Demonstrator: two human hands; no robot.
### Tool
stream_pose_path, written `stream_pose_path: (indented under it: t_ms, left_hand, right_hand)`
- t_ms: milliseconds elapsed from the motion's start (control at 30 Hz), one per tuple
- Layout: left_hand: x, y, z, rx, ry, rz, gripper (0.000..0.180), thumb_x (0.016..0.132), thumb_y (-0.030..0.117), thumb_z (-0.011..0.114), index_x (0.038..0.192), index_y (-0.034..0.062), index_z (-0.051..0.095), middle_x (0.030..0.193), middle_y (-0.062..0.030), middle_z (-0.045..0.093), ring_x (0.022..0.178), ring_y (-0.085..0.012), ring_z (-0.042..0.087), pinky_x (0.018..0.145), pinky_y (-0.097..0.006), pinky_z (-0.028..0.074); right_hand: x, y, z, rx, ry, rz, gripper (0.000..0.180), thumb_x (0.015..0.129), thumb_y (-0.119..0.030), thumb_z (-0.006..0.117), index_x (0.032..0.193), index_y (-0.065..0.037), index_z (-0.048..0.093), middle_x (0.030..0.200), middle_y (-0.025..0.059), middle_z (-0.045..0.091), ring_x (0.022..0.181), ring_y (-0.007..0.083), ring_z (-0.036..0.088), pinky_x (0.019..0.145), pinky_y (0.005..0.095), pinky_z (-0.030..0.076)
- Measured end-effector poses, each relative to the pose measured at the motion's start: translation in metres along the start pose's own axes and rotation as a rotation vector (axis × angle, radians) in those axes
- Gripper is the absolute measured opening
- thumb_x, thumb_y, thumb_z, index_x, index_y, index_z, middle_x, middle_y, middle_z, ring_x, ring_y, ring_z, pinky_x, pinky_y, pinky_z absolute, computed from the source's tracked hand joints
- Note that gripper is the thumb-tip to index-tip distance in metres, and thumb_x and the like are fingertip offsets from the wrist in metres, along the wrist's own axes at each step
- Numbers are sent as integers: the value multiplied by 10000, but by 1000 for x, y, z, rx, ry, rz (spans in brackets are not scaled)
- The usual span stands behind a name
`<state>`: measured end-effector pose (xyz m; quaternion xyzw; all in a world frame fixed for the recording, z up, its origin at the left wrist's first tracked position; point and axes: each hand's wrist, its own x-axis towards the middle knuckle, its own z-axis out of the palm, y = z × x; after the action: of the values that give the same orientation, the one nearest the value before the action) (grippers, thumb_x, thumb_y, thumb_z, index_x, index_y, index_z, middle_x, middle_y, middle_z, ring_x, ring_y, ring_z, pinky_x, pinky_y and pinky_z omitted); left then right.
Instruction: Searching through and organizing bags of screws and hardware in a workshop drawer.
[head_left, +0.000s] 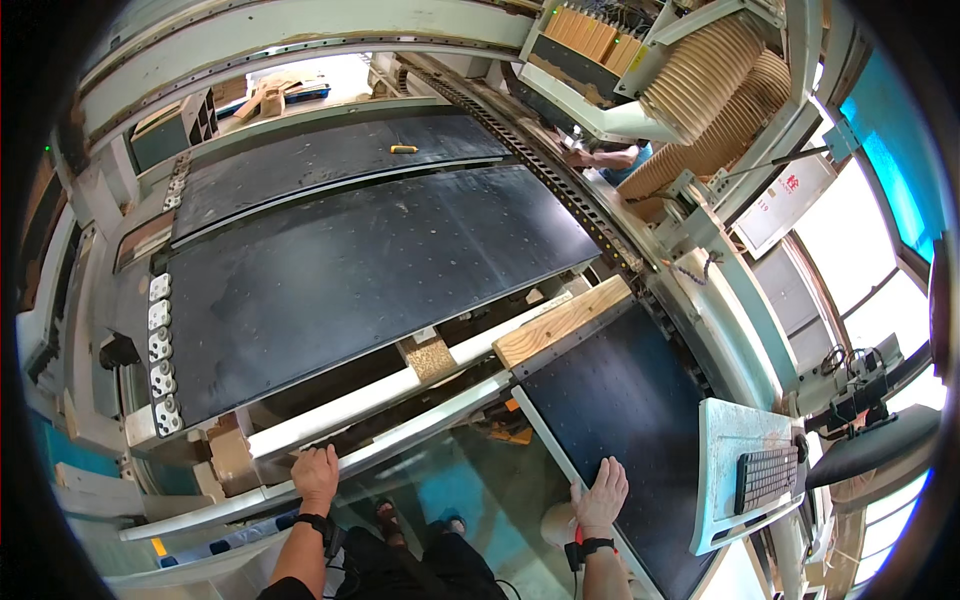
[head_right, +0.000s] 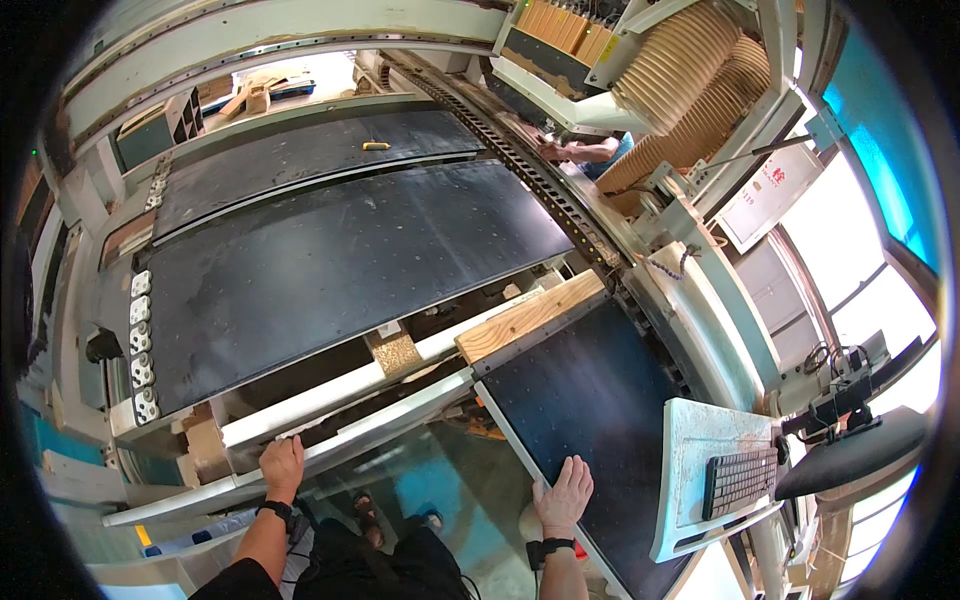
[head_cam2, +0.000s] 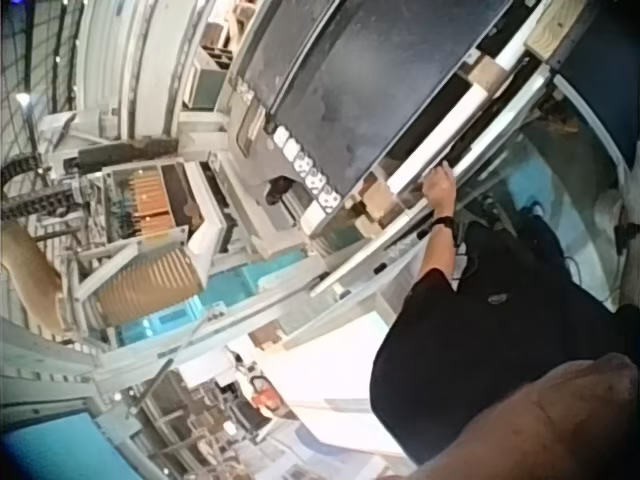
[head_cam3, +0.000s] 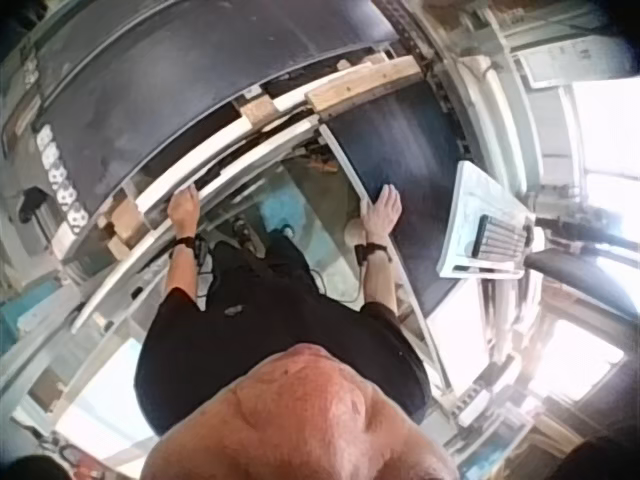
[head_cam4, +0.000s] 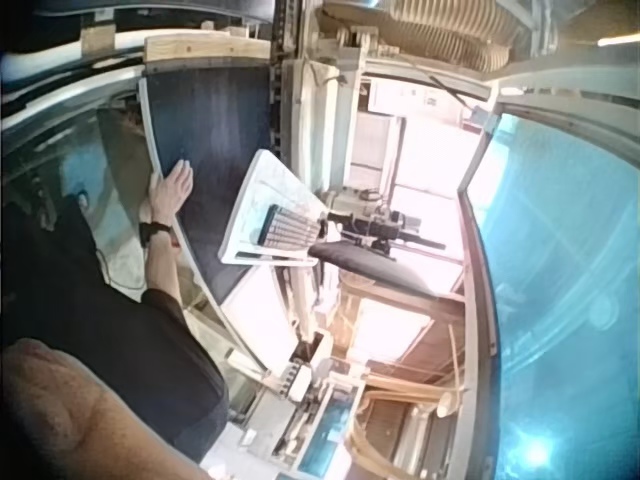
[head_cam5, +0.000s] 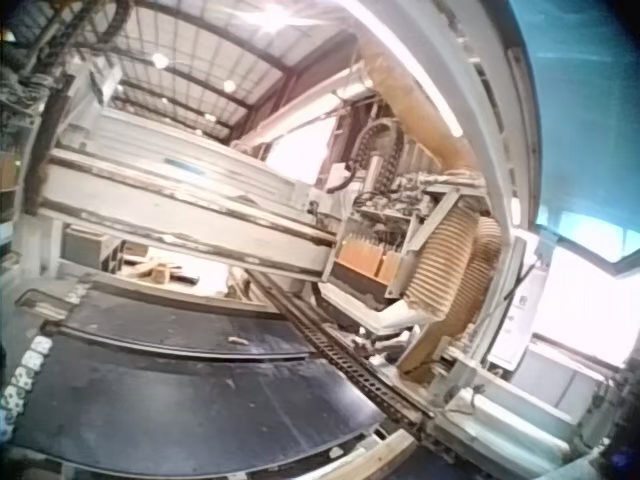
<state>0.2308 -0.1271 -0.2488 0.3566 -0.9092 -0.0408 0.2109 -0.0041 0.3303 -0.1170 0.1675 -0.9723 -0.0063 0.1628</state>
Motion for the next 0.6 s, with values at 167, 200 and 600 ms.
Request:
stream_pose_path:
  t_ms: [167,200,600]
  left_hand:
    - [1,1,-3,-32,24,10,376,967,258,632,643,77,574,683,-115,590,694,-343,609,642,-483,501]
    - [1,2,-3,-49,29,16,370,962,252,636,642,77,571,678,-112,581,690,-340,604,639,-482,497]
    - [3,5,-10,-57,35,6,366,953,238,645,632,80,569,669,-102,570,684,-320,601,636,-465,495]
  right_hand:
    - [-1,1,2,11,-11,11,722,805,-355,739,1380,13,503,1439,187,509,1368,379,441,1148,510,344]
    - [-1,1,2,9,-14,18,728,801,-355,741,1385,9,499,1442,185,507,1369,379,441,1148,510,344]
    - [-3,2,6,-10,-13,18,753,795,-357,759,1400,-2,486,1449,171,502,1376,377,439,1152,509,344]
